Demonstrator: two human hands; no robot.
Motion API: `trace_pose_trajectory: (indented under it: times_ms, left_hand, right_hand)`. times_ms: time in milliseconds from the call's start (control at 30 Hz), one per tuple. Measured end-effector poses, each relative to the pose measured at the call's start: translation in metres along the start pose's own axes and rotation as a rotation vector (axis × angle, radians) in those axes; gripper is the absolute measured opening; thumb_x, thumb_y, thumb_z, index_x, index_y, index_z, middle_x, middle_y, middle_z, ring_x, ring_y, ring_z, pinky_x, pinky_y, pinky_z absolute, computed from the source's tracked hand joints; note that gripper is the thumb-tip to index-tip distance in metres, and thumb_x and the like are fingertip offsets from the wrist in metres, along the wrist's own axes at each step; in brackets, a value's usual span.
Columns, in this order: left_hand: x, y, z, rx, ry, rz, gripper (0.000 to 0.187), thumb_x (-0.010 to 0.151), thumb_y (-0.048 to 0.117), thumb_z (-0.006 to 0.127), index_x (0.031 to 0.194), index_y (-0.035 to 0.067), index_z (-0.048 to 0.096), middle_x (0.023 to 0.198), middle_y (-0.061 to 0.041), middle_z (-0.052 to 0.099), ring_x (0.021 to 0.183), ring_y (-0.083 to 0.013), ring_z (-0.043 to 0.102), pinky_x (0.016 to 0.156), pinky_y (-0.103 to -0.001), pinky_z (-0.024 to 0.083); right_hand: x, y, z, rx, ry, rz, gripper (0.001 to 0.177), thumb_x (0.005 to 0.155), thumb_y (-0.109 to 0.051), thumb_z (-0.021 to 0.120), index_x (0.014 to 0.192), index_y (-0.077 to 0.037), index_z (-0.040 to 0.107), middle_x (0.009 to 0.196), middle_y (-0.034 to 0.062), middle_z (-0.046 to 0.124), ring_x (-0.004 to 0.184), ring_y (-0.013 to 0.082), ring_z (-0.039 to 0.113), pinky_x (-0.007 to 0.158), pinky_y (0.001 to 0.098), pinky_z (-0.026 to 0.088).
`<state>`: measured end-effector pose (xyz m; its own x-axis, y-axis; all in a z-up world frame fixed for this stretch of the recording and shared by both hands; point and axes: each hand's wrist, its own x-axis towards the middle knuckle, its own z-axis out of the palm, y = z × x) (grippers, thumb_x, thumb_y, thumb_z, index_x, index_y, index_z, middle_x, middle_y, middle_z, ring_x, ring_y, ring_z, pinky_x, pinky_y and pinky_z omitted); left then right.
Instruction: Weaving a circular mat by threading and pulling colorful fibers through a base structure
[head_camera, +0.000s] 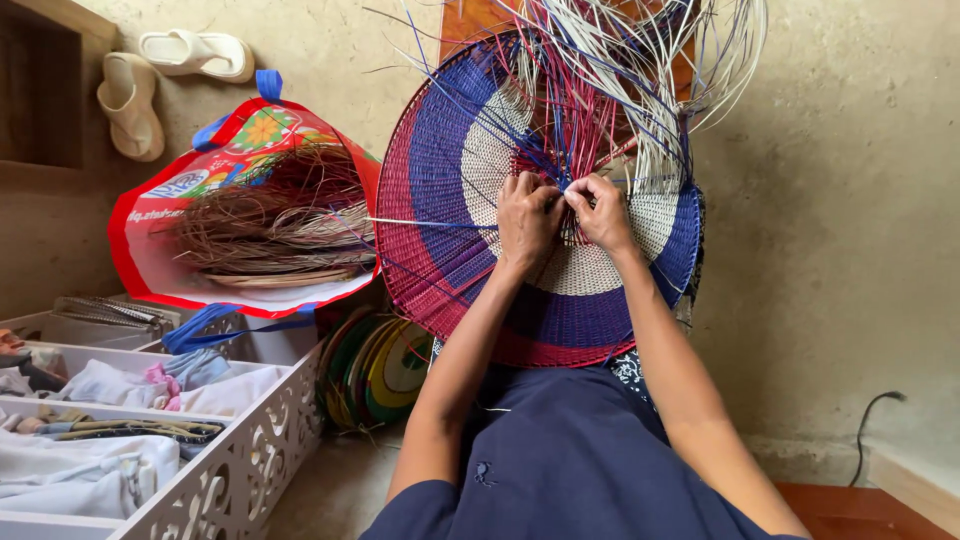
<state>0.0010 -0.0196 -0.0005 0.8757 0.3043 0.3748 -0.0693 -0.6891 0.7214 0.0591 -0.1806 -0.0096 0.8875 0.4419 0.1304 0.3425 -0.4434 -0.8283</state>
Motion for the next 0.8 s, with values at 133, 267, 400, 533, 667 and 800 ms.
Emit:
trace_pose_trajectory:
  times_ms: [133,267,400,533,667,800]
  left_hand:
    - [-0.007,-0.013,0.01,-0.021,-0.022,-0.011,0.013,0.072,0.019,0.085,0.078,0.016,0.074,0.09,-0.002,0.057,0.09,-0.0242,0.056,0.075,-0.038,0.046]
    - [-0.01,-0.025,0.007,-0.212,-0.089,0.008,0.013,0.074,0.021,0.085,0.079,0.018,0.074,0.091,-0.002,0.06,0.092,-0.0268,0.057,0.078,-0.04,0.046]
    - [-0.003,-0.013,-0.021,-0.415,-0.209,0.035,0.013,0.078,0.03,0.085,0.079,0.023,0.075,0.096,0.001,0.065,0.097,-0.0254,0.059,0.083,-0.038,0.045]
    - [-0.015,-0.015,-0.022,-0.506,-0.313,0.073,0.014,0.084,0.032,0.082,0.076,0.023,0.075,0.087,0.0,0.068,0.091,-0.0261,0.061,0.081,-0.04,0.044]
    - [-0.014,0.005,-0.048,-0.466,-0.36,0.137,0.021,0.083,0.035,0.083,0.092,0.017,0.077,0.097,-0.009,0.073,0.097,-0.0303,0.065,0.087,-0.044,0.048]
    - [-0.014,-0.02,-0.037,-0.574,-0.17,-0.163,0.023,0.099,0.03,0.073,0.115,0.014,0.077,0.105,-0.012,0.073,0.095,-0.0296,0.071,0.083,-0.04,0.056]
  right_hand:
    - [0.001,0.001,0.001,-0.008,0.009,0.009,0.007,0.098,-0.018,0.074,0.095,-0.011,0.074,0.085,0.0088,0.069,0.086,0.031,0.064,0.081,0.0414,0.05]
    - [0.0,0.016,0.005,-0.083,0.042,-0.023,0.007,0.097,-0.018,0.075,0.094,-0.011,0.073,0.086,0.0085,0.068,0.087,0.0313,0.063,0.081,0.0415,0.049]
    - [0.001,0.009,0.004,-0.182,0.094,-0.038,0.006,0.098,-0.017,0.073,0.095,-0.012,0.072,0.088,0.0064,0.067,0.086,0.0299,0.062,0.082,0.0424,0.046]
    - [0.001,0.017,0.004,-0.197,0.099,-0.037,0.008,0.098,-0.019,0.074,0.094,-0.013,0.072,0.088,0.0061,0.067,0.086,0.0298,0.063,0.082,0.042,0.046]
    - [0.001,0.005,0.0,-0.198,0.052,-0.065,0.008,0.098,-0.023,0.073,0.095,-0.016,0.071,0.088,0.004,0.066,0.088,0.0279,0.062,0.085,0.0406,0.043]
    - [0.001,-0.029,-0.022,-0.081,-0.081,-0.093,0.009,0.098,-0.026,0.073,0.095,-0.017,0.071,0.088,0.0015,0.067,0.089,0.025,0.062,0.088,0.0383,0.043]
